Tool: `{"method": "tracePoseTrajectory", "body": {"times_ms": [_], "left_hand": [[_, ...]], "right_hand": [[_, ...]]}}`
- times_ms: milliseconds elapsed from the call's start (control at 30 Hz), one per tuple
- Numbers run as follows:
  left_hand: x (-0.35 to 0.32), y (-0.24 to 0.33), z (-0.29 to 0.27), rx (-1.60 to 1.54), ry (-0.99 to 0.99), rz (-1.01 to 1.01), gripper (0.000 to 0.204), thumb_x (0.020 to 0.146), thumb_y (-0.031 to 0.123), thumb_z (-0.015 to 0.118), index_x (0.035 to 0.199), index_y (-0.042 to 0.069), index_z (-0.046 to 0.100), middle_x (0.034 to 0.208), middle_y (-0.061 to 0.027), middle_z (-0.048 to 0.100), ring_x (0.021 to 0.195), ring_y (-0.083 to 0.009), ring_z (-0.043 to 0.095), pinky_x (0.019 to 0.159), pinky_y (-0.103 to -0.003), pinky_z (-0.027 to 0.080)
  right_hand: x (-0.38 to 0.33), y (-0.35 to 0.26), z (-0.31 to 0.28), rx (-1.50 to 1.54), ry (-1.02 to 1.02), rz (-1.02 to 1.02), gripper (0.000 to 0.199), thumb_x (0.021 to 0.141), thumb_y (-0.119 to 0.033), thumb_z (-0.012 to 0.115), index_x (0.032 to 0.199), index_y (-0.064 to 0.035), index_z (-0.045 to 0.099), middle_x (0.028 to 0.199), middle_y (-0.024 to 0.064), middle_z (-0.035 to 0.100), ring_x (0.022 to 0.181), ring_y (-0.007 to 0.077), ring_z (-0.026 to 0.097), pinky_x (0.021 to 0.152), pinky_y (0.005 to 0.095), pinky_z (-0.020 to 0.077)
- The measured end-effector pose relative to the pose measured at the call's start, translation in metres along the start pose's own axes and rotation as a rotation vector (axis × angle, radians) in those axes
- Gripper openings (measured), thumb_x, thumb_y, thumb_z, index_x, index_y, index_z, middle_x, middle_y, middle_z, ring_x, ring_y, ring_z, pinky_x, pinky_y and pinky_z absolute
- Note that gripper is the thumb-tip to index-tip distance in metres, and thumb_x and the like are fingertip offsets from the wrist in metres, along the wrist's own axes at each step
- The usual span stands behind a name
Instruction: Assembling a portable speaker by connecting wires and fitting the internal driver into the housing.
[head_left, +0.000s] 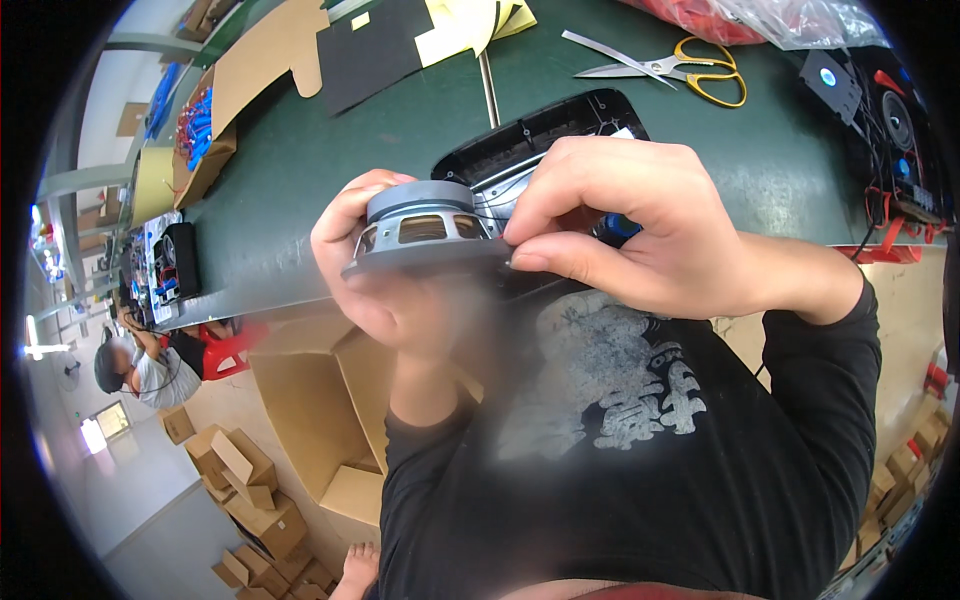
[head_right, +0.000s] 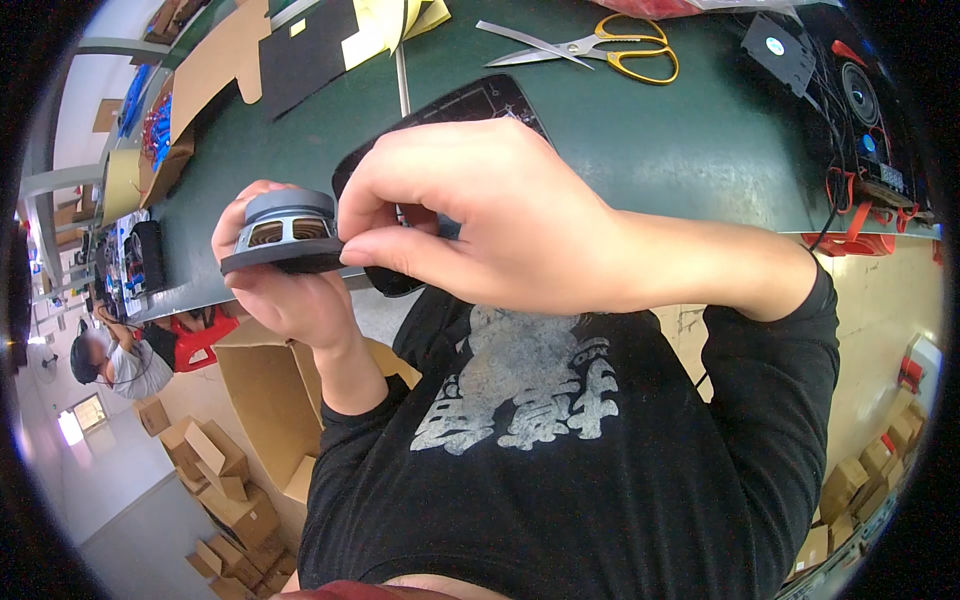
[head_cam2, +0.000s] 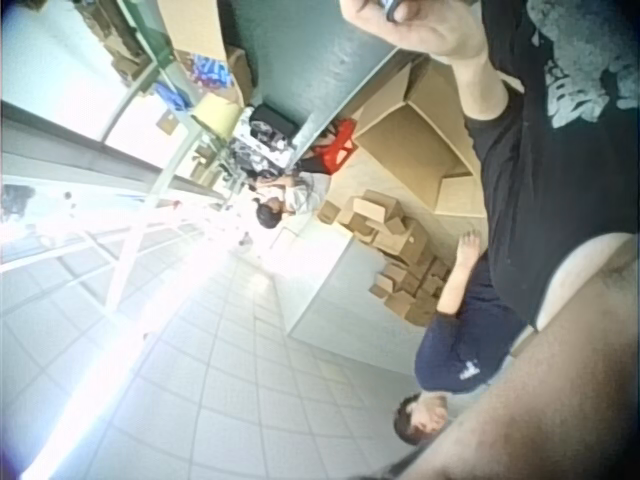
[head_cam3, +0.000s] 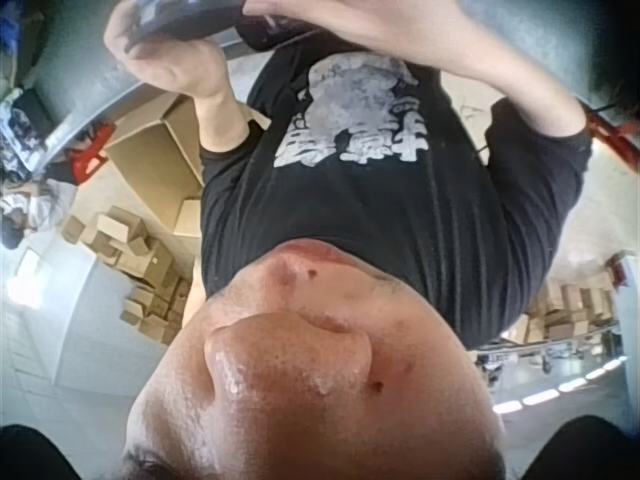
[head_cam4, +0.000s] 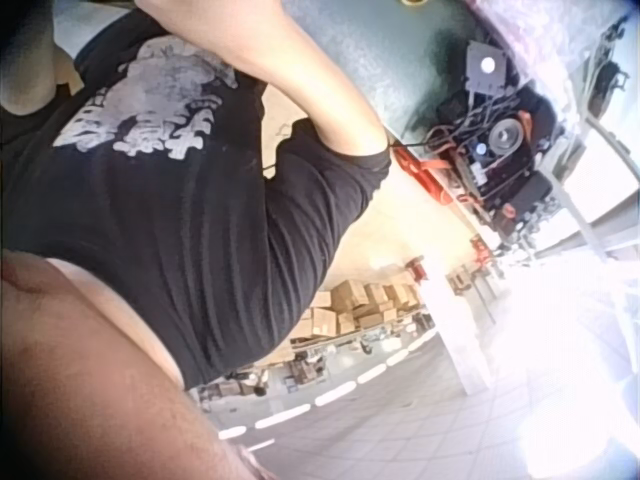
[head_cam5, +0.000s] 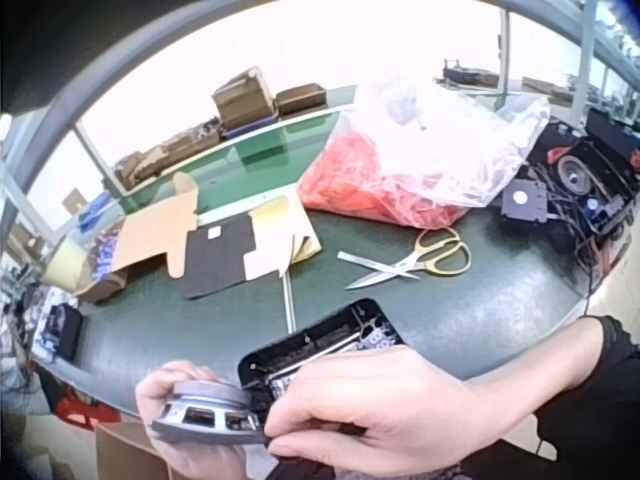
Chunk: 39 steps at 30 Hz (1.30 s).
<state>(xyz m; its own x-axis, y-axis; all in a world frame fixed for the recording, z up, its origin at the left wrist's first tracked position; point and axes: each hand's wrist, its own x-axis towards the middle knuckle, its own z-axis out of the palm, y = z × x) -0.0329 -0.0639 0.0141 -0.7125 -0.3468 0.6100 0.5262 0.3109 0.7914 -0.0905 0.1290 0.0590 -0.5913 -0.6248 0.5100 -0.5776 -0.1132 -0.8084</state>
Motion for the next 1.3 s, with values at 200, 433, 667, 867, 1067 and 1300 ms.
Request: {"method": "tracePoseTrajectory", "body": {"times_ms": [200,433,667,867,1067,1300], "left_hand": [[-0.003,0.002,0.000,0.070,-0.016,0.038,0.068,0.098,0.062,0.038,0.115,-0.003,0.048,0.107,-0.0218,0.056,0.093,-0.0265,0.060,0.080,-0.037,0.055],[0.000,0.004,0.001,0.205,-0.049,0.152,0.071,0.098,0.064,0.034,0.114,-0.004,0.047,0.106,-0.0230,0.057,0.093,-0.0263,0.061,0.079,-0.036,0.054],[0.002,0.004,0.003,0.323,-0.108,0.237,0.070,0.098,0.064,0.033,0.115,-0.003,0.047,0.106,-0.0216,0.058,0.091,-0.0256,0.062,0.079,-0.036,0.053],[-0.001,0.011,0.004,0.374,-0.164,0.241,0.068,0.098,0.062,0.038,0.115,-0.002,0.047,0.106,-0.0211,0.059,0.091,-0.0255,0.062,0.079,-0.036,0.051],[-0.001,0.009,0.001,0.412,-0.201,0.326,0.063,0.098,0.058,0.045,0.115,-0.002,0.048,0.105,-0.0205,0.059,0.093,-0.0268,0.062,0.082,-0.037,0.050],[-0.002,0.007,0.000,0.470,-0.200,0.381,0.056,0.098,0.052,0.050,0.114,-0.001,0.050,0.103,-0.0194,0.061,0.090,-0.0275,0.063,0.082,-0.038,0.050]], "right_hand": [[0.001,0.001,-0.001,-0.103,0.008,-0.058,0.014,0.078,0.001,0.077,0.089,0.0006,0.068,0.081,0.0097,0.069,0.070,0.0211,0.064,0.061,0.0301,0.0511],[0.004,0.002,-0.006,-0.173,0.035,-0.200,0.019,0.072,0.001,0.080,0.086,-0.0001,0.068,0.080,0.0098,0.067,0.069,0.0238,0.064,0.059,0.0312,0.0508],[0.004,0.000,-0.007,-0.297,0.082,-0.326,0.022,0.068,-0.001,0.082,0.086,-0.0001,0.069,0.078,0.0094,0.064,0.067,0.0234,0.062,0.057,0.0313,0.0500],[0.008,-0.005,-0.006,-0.335,0.115,-0.432,0.026,0.065,-0.002,0.082,0.087,0.0001,0.069,0.077,0.0094,0.061,0.062,0.0221,0.060,0.052,0.0300,0.0476],[0.006,-0.003,-0.003,-0.406,0.132,-0.502,0.028,0.061,-0.004,0.082,0.085,0.0003,0.068,0.075,0.0082,0.060,0.059,0.0198,0.058,0.049,0.0282,0.0441],[0.003,-0.001,-0.002,-0.710,0.141,-0.689,0.023,0.061,-0.010,0.073,0.082,-0.0019,0.068,0.075,0.0047,0.060,0.060,0.0158,0.056,0.048,0.0256,0.0408]]}}
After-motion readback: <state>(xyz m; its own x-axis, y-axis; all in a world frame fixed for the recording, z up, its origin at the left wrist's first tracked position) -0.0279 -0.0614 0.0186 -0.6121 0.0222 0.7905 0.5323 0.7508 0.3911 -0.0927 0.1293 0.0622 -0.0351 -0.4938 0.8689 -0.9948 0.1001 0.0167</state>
